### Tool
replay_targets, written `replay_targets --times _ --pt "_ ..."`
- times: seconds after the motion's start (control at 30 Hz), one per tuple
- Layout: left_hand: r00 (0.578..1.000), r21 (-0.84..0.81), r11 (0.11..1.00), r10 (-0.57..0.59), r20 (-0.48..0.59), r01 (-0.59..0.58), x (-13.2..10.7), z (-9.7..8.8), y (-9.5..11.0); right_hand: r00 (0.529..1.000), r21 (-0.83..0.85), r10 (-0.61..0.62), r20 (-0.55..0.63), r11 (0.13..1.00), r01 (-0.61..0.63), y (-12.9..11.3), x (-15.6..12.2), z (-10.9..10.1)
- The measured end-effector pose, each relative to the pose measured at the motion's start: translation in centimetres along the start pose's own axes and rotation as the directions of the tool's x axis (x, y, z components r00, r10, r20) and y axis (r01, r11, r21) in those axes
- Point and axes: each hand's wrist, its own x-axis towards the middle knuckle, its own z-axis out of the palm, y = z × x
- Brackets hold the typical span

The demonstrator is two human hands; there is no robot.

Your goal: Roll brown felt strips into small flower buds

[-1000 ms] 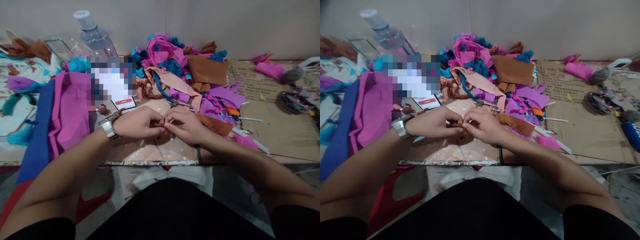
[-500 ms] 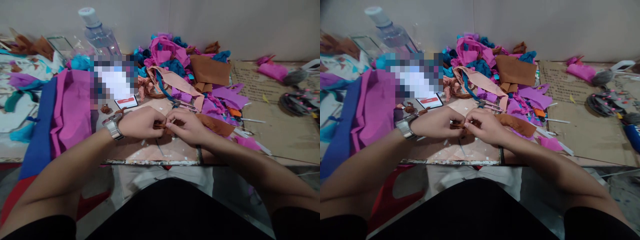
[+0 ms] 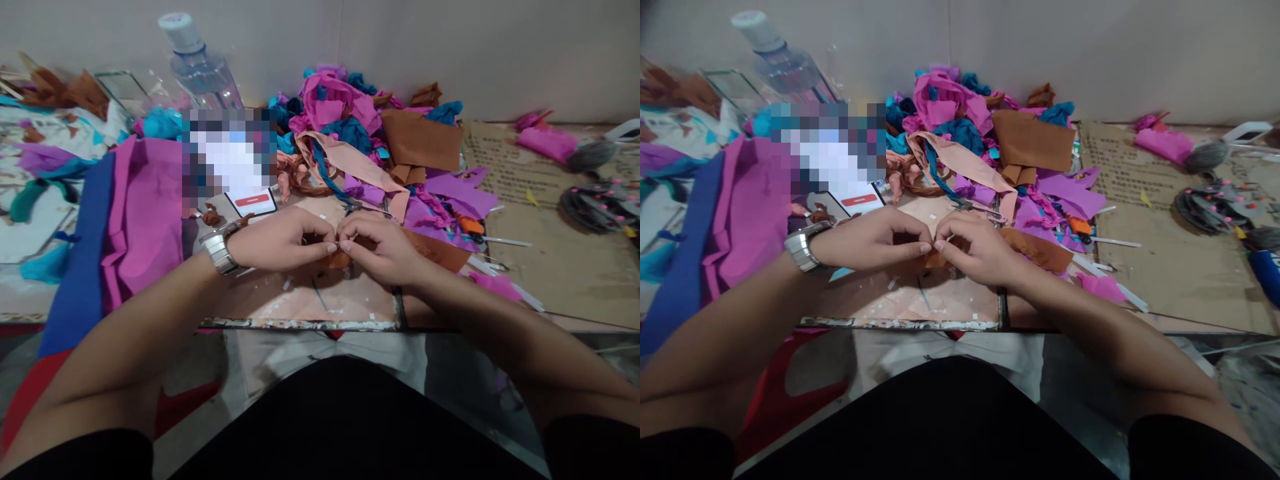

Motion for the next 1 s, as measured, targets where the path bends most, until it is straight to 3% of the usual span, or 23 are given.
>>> replay_targets --times 0.6,1.0 --pt "0.99 0.084 0.993 0.097 -0.102 -0.088 0.2 1.0 -0.2 0.996 -0.033 -0.047 -0.076 0.998 0.044 -0.1 0.1 0.5" --pt "0.997 -0.004 1.0 -0.004 -0.079 0.003 0.2 -0.2 -0.9 0.992 -0.162 -0.009 -0.127 0.987 -0.012 0.1 -0.1 -0.1"
